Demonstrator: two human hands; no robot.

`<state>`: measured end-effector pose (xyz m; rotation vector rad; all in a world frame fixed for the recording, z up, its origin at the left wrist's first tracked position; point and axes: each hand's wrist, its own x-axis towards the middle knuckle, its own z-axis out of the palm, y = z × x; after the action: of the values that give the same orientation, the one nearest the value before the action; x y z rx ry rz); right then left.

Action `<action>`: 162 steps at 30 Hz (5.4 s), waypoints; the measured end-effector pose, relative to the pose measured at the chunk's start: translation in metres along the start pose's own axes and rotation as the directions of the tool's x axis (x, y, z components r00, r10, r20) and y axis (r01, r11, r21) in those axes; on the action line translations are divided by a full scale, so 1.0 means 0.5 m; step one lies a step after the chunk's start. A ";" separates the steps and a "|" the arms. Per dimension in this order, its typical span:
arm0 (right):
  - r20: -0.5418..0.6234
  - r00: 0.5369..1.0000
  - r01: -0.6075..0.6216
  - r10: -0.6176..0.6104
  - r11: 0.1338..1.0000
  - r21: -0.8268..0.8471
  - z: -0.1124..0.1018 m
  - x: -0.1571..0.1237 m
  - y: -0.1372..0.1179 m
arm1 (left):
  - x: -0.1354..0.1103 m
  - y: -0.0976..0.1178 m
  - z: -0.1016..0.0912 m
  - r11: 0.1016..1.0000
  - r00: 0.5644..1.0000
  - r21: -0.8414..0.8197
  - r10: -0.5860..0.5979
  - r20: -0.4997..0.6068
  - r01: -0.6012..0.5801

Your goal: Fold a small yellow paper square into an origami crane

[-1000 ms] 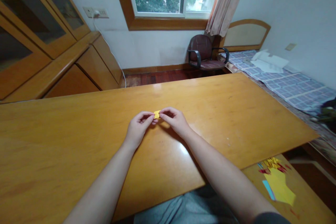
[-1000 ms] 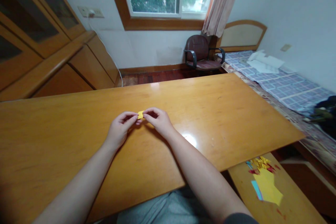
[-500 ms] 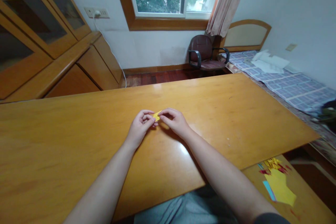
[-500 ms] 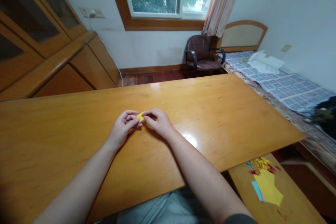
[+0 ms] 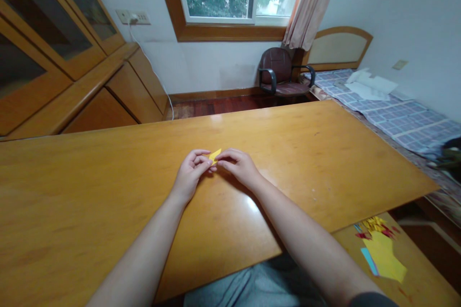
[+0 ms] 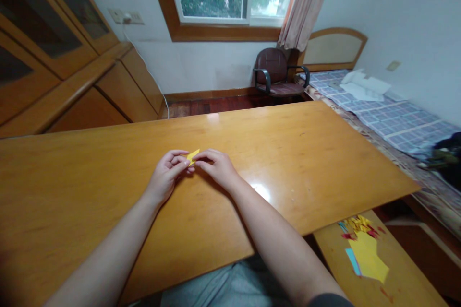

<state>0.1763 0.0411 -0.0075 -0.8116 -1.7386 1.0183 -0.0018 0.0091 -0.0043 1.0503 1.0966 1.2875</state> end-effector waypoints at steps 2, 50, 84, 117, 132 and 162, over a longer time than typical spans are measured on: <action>0.007 1.000 0.010 -0.010 1.000 -0.010 -0.001 0.000 0.000 | 0.000 0.001 0.000 1.000 1.000 0.003 -0.004 0.006 0.004; 0.048 0.998 -0.035 0.035 0.999 0.003 -0.013 0.007 0.002 | 0.000 0.010 0.009 0.994 0.999 0.095 -0.048 0.016 0.047; -0.038 0.995 -0.093 0.097 0.991 0.095 -0.005 0.006 0.008 | 0.003 0.004 0.007 0.992 0.998 0.112 -0.054 0.030 0.050; -0.024 0.988 -0.145 0.150 0.981 0.132 -0.004 0.005 0.000 | -0.004 0.011 0.011 0.992 0.999 0.117 -0.041 0.019 0.039; -0.020 0.990 -0.134 0.136 0.985 0.106 -0.004 0.006 -0.001 | 0.001 0.003 0.010 0.977 1.000 0.213 -0.003 0.030 -0.003; -0.039 0.962 -0.233 0.270 0.889 0.395 0.011 0.008 0.015 | -0.003 0.006 0.013 0.985 0.998 0.162 -0.065 0.019 0.061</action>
<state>0.1702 0.0462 -0.0138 -0.8233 -1.3102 1.4221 0.0038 0.0080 -0.0002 1.1390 1.2214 1.1475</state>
